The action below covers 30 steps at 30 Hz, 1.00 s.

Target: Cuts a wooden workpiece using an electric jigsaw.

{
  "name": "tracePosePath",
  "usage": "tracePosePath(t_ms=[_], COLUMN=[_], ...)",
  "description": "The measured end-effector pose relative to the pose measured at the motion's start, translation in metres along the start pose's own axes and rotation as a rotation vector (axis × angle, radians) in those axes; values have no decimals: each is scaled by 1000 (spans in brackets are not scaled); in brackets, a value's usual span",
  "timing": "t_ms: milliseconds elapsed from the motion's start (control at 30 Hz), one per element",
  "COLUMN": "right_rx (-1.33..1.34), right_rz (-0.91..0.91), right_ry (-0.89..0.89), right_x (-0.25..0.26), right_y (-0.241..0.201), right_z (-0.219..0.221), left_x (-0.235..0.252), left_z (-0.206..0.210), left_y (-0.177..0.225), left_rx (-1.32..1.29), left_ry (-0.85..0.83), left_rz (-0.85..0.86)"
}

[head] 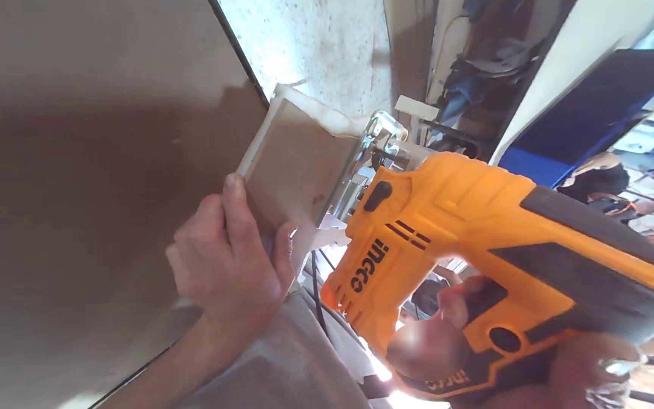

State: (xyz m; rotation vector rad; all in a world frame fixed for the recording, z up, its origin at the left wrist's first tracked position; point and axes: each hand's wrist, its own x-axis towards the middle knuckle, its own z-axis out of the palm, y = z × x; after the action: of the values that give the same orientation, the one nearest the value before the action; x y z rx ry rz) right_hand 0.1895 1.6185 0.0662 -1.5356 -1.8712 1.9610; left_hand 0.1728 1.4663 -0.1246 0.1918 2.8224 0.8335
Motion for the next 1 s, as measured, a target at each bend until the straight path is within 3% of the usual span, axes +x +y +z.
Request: tracePosePath(t_ms=[1000], right_rx=[-42], right_rz=[-23], right_ry=[-8], right_x=[8], right_y=[-3], right_z=[3], left_x=[0], left_z=[0], left_y=[1], left_rx=[9], left_ry=[5], left_rz=[-4])
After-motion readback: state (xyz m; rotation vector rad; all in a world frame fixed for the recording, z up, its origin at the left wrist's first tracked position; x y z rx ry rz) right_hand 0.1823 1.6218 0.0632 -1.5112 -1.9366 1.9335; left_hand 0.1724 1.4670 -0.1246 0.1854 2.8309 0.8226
